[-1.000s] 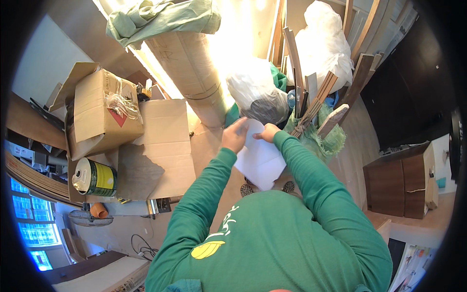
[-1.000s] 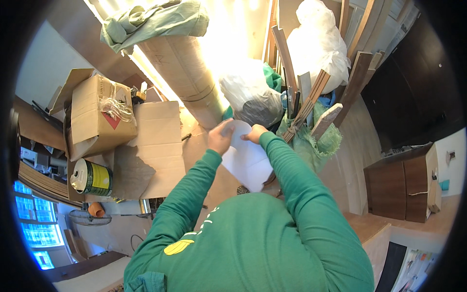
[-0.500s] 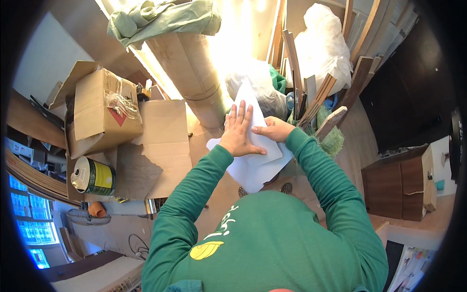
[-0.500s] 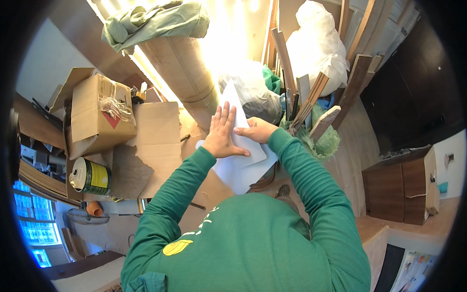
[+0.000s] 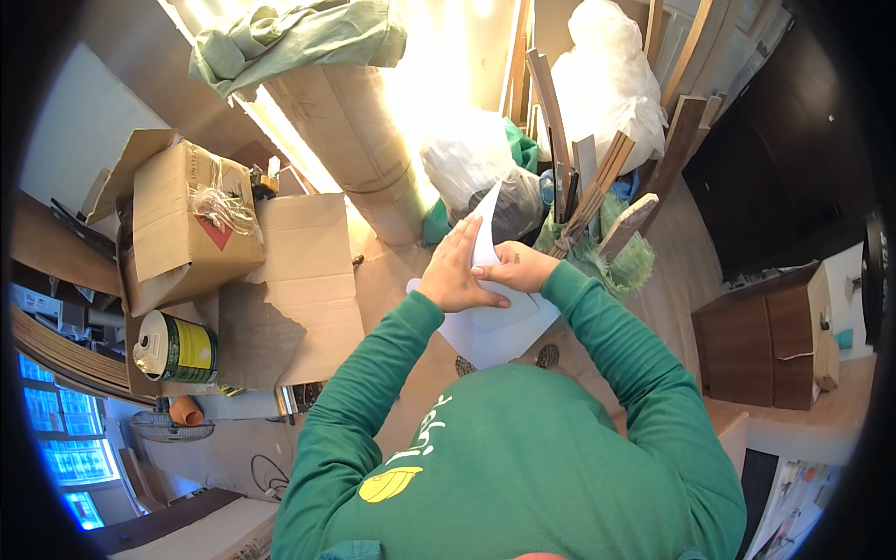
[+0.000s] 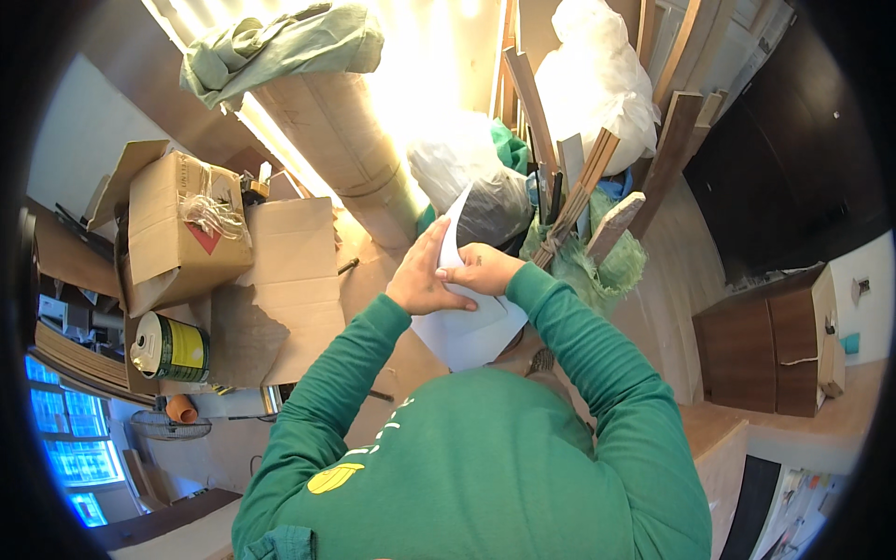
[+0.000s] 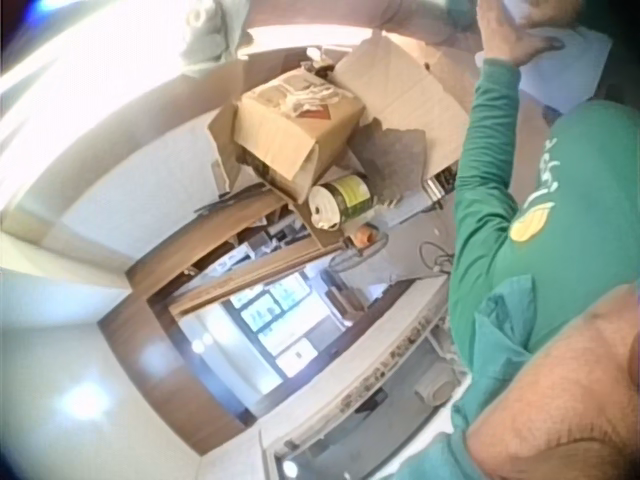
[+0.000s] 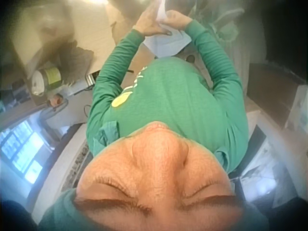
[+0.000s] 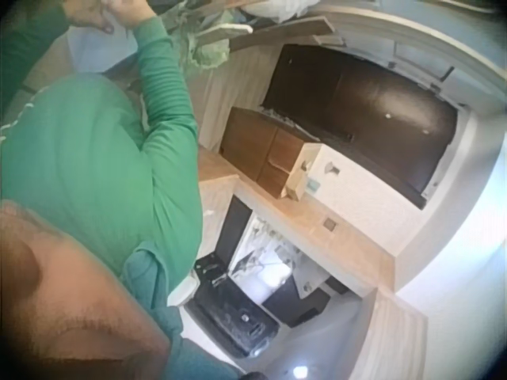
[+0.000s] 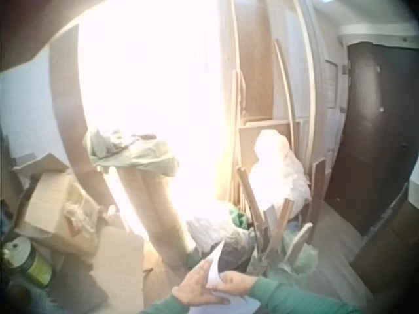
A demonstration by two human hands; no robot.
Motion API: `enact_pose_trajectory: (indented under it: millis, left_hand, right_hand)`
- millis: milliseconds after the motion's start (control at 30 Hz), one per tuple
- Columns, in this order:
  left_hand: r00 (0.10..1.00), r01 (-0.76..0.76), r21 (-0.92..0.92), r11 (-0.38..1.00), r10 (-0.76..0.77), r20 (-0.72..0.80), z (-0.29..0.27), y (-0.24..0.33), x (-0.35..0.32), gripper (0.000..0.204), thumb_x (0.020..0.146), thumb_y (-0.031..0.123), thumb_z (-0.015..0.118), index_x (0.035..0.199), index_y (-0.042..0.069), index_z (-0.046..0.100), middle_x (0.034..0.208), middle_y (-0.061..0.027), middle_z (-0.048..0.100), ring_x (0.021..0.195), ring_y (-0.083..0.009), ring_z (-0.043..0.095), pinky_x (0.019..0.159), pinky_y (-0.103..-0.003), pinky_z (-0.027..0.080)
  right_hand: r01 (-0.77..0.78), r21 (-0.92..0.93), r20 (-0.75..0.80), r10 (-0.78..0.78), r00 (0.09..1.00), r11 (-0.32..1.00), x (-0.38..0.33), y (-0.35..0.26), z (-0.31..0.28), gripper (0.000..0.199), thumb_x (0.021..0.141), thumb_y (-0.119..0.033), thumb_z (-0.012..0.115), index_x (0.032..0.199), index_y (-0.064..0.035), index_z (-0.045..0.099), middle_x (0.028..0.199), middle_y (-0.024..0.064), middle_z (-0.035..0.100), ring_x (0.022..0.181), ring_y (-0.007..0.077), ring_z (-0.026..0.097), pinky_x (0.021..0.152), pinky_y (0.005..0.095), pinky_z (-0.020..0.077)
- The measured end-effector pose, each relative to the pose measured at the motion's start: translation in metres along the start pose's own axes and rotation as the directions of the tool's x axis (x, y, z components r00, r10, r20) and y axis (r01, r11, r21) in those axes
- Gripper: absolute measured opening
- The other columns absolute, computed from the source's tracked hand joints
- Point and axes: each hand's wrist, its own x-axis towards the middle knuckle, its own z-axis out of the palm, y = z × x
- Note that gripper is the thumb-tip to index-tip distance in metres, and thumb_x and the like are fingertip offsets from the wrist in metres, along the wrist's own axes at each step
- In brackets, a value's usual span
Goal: The person compares a paper template to a dark sheet of material, manipulates a metal strip by hand, and then places items into a cardboard box which they secure with tape using a utility knife.
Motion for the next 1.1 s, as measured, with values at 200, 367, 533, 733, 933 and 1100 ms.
enact_pose_trajectory:
  millis: [200, 367, 533, 733, 933, 1100]
  left_hand:
    - [0.995, -0.048, -0.106, 0.993, 0.038, -0.087, 0.018, -0.009, -0.009, 0.106, 0.054, 0.038, 0.097, 0.142, 0.004, 0.048, 0.133, -0.0188, 0.058, 0.123, -0.0338, 0.058, 0.104, -0.042, 0.047]
    - [1.000, 0.013, -0.110, 0.994, -0.013, 0.000, 0.009, 0.004, -0.007, 0.084, 0.067, 0.035, 0.092, 0.138, 0.009, 0.055, 0.114, -0.0162, 0.069, 0.105, -0.0319, 0.067, 0.093, -0.040, 0.053]
    - [0.978, 0.131, -0.320, 0.938, -0.071, 0.195, -0.008, -0.003, -0.016, 0.048, 0.085, 0.024, 0.079, 0.127, 0.005, 0.064, 0.100, -0.0125, 0.074, 0.092, -0.0246, 0.071, 0.086, -0.035, 0.054]
    - [0.975, 0.213, -0.618, 0.757, -0.203, 0.088, -0.021, -0.028, -0.039, 0.023, 0.096, 0.012, 0.068, 0.115, -0.001, 0.068, 0.100, -0.0048, 0.072, 0.092, -0.0114, 0.065, 0.084, -0.031, 0.053]
    - [0.895, 0.203, -0.748, 0.632, -0.430, -0.120, -0.014, -0.024, -0.047, 0.026, 0.095, 0.014, 0.070, 0.112, -0.006, 0.066, 0.105, -0.0086, 0.071, 0.095, -0.0142, 0.066, 0.085, -0.030, 0.054]
    - [0.924, 0.259, -0.681, 0.685, -0.381, -0.033, 0.027, -0.020, -0.026, 0.024, 0.095, 0.011, 0.068, 0.113, -0.006, 0.066, 0.102, -0.0086, 0.072, 0.090, -0.0132, 0.066, 0.082, -0.029, 0.054]
  right_hand:
    - [-0.003, -0.317, -0.008, 0.000, 1.000, 0.948, -0.005, -0.022, 0.005, 0.043, 0.097, -0.037, 0.061, 0.103, 0.0043, 0.070, 0.089, 0.0199, 0.072, 0.084, 0.0294, 0.070, 0.080, 0.0408, 0.0527]
    - [-0.116, -0.506, -0.029, 0.118, 0.993, 0.854, -0.006, -0.027, -0.005, 0.050, 0.093, -0.046, 0.065, 0.098, 0.0032, 0.072, 0.085, 0.0201, 0.071, 0.081, 0.0292, 0.069, 0.076, 0.0414, 0.0528]
    - [-0.193, -0.409, 0.027, 0.223, 0.974, 0.892, -0.027, -0.030, -0.019, 0.061, 0.088, -0.056, 0.071, 0.106, 0.0021, 0.073, 0.094, 0.0175, 0.073, 0.086, 0.0258, 0.069, 0.078, 0.0379, 0.0540]
    - [-0.021, -0.192, -0.052, 0.011, 0.999, 0.981, -0.077, 0.032, -0.058, 0.036, 0.086, -0.036, 0.076, 0.102, -0.0034, 0.074, 0.099, 0.0098, 0.073, 0.096, 0.0206, 0.066, 0.090, 0.0335, 0.0497]
    - [-0.009, 0.019, -0.482, 0.017, 0.876, 1.000, -0.200, 0.051, -0.081, 0.018, 0.081, 0.004, 0.059, 0.094, 0.0001, 0.070, 0.095, 0.0044, 0.069, 0.091, 0.0131, 0.062, 0.085, 0.0276, 0.0480]
    - [-0.124, -0.224, -0.782, -0.102, 0.614, 0.967, -0.331, -0.011, -0.108, 0.018, 0.082, 0.008, 0.055, 0.090, 0.0003, 0.070, 0.092, 0.0043, 0.068, 0.089, 0.0132, 0.061, 0.084, 0.0267, 0.0472]
